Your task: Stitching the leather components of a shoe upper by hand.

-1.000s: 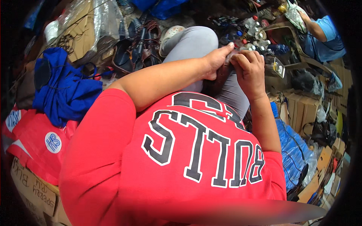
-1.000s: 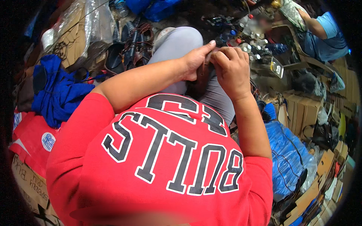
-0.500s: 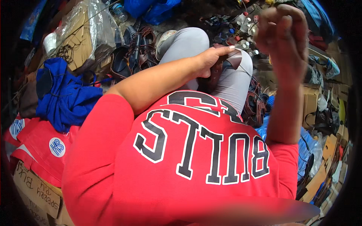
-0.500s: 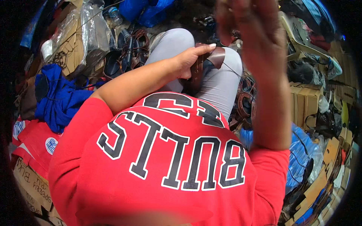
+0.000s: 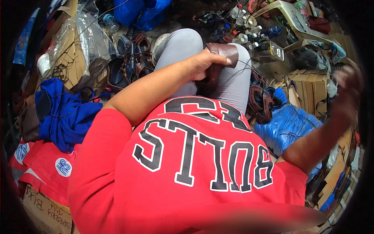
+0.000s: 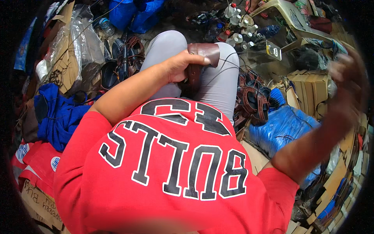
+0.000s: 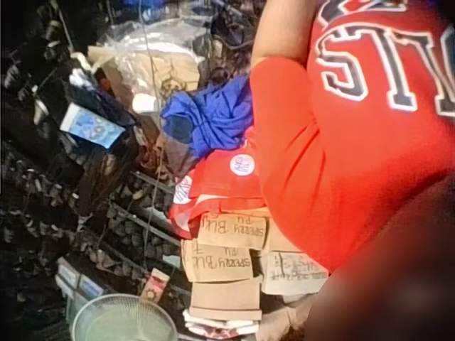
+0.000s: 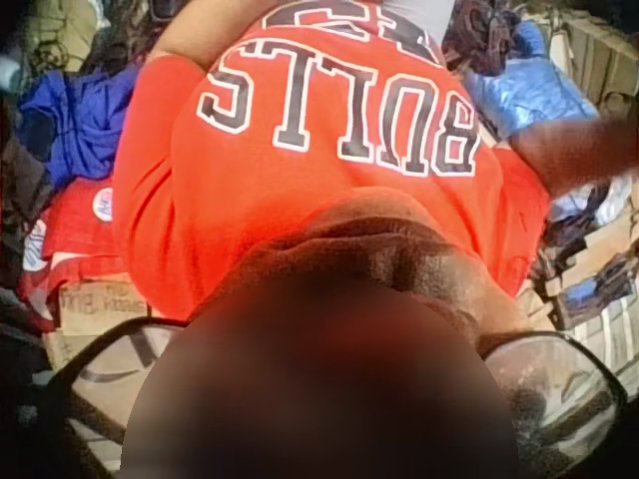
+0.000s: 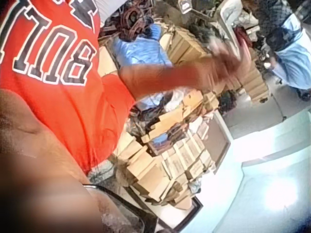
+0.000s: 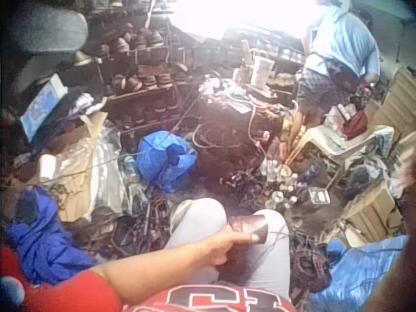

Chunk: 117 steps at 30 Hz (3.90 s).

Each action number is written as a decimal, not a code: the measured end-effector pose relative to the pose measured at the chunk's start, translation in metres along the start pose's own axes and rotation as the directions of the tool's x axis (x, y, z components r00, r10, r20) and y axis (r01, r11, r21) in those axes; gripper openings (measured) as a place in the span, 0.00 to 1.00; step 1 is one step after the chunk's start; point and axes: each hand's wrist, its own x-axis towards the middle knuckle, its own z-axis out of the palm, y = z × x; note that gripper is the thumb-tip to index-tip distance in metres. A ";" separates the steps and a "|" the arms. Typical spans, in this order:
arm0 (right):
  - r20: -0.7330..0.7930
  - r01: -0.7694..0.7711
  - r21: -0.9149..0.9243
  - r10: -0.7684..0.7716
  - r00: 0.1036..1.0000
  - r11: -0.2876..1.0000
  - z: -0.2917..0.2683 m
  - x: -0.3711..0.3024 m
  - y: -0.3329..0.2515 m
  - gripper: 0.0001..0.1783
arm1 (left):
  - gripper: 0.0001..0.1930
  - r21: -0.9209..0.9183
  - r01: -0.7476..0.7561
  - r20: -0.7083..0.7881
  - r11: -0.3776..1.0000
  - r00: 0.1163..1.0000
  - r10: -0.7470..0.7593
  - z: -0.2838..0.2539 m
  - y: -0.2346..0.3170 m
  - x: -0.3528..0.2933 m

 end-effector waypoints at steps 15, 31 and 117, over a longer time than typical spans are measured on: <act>0.368 -0.748 0.366 0.652 0.663 0.554 0.199 -0.041 -0.032 0.08 | 0.30 0.017 -0.037 0.071 0.999 0.997 0.036 -0.001 -0.001 -0.005; 0.506 -0.804 0.401 0.626 0.593 0.439 0.206 -0.041 -0.022 0.08 | 0.22 0.061 -0.048 0.017 0.997 0.999 0.047 0.001 0.006 -0.021; 0.692 -0.575 0.707 0.574 0.438 -0.413 0.249 -0.079 -0.066 0.09 | 0.12 -0.024 -0.009 -0.031 1.000 0.999 0.008 -0.017 -0.020 -0.060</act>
